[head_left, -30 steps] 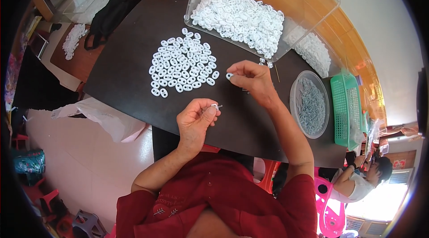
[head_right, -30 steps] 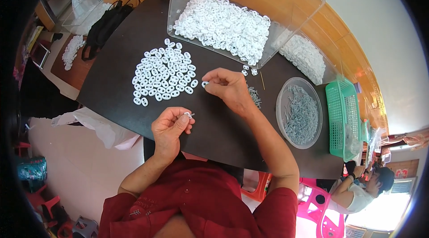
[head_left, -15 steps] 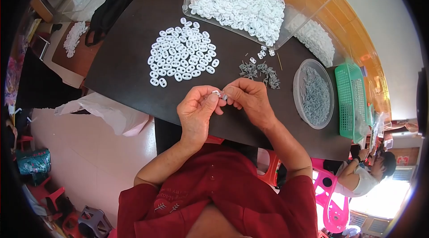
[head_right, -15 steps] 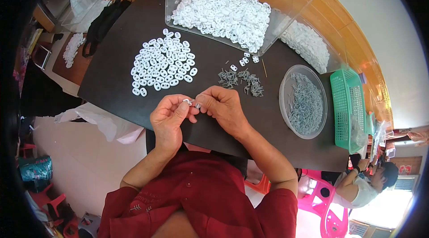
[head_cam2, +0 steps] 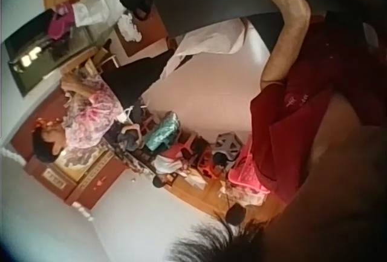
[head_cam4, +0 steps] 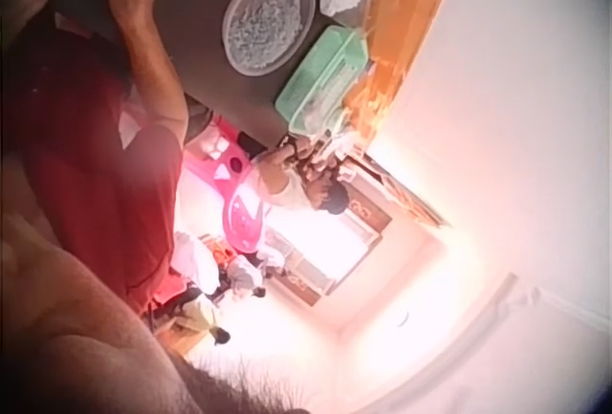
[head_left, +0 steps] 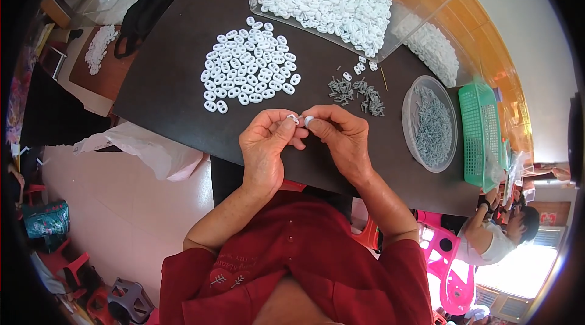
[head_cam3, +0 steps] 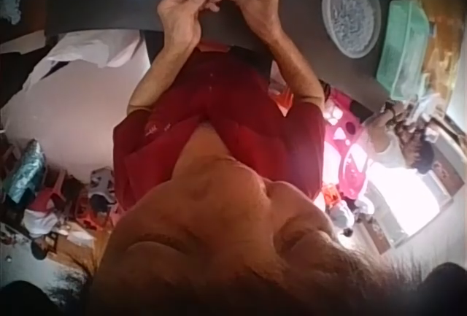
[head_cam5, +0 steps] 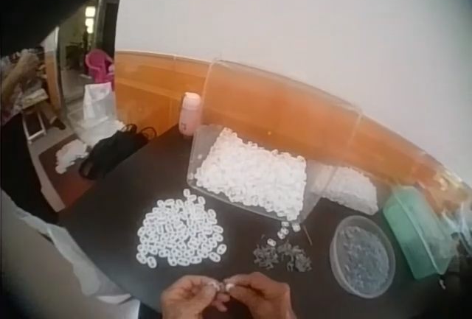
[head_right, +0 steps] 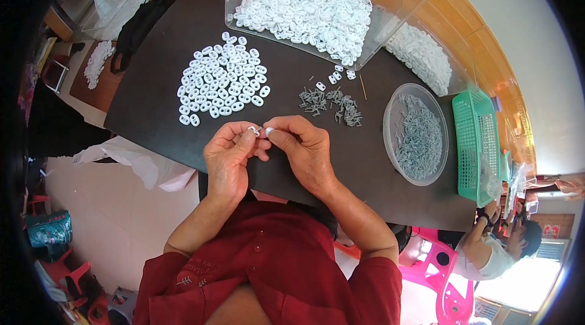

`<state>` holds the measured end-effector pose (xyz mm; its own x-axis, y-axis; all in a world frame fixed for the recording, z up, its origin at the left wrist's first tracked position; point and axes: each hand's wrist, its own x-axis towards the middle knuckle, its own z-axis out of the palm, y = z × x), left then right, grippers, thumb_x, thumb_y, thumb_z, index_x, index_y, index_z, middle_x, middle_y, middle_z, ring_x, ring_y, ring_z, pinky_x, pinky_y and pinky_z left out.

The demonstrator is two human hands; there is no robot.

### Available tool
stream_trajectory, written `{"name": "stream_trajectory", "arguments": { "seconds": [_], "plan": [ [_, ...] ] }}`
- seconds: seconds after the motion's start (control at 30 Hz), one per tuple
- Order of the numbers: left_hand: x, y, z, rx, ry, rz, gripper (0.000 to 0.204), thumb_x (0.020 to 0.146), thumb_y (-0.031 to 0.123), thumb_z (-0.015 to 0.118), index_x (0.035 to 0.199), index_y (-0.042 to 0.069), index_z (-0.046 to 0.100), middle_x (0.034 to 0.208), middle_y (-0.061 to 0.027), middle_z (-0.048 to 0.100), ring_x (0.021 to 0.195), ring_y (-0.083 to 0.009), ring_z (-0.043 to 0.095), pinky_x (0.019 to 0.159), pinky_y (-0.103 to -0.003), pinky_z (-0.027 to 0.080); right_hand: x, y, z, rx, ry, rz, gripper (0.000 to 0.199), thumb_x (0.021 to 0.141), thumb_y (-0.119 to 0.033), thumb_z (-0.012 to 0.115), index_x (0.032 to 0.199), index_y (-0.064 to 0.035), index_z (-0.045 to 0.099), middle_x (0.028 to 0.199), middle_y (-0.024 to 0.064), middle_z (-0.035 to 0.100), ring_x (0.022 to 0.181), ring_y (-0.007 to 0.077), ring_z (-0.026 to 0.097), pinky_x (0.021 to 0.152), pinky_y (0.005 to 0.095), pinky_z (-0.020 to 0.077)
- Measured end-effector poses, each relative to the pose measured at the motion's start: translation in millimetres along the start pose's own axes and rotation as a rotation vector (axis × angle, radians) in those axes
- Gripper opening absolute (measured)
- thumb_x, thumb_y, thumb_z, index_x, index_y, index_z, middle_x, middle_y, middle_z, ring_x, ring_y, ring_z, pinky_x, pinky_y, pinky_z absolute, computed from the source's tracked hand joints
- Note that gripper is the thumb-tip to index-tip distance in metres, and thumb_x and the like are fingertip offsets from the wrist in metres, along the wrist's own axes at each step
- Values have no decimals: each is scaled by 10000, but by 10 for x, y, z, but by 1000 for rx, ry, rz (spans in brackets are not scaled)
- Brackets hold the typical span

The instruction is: Inserting metal pins into small white plastic components at a workshop table.

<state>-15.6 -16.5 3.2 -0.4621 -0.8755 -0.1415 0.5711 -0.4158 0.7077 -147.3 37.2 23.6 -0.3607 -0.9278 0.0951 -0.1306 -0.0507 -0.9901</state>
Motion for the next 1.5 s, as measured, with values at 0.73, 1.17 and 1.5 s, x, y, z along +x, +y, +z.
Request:
{"name": "stream_trajectory", "arguments": {
  "seconds": [0.73,1.17,1.5],
  "plan": [
    [-98,5,5,210,-50,3,152,872,6,583,1020,-27,588,846,-82,642,671,-87,594,548,-191,460,51,-80,-61,47,15,126,156,850,-65,621,982,-12,686,807,5,658,709,52,568,581,186,418],
    [-85,-31,-2,264,-11,48,138,866,9,598,1002,-14,591,835,-56,640,668,-64,586,539,-176,450,38,22,-33,-47,-18,22,161,850,13,598,994,15,669,853,22,638,767,71,564,698,205,457],
    [-93,-72,8,287,18,60,143,865,7,603,1007,-5,592,829,-27,622,674,-44,570,546,-169,447,3,-76,22,-325,17,-110,115,847,25,594,945,17,654,827,11,607,765,59,543,697,199,444]
  ]
}}
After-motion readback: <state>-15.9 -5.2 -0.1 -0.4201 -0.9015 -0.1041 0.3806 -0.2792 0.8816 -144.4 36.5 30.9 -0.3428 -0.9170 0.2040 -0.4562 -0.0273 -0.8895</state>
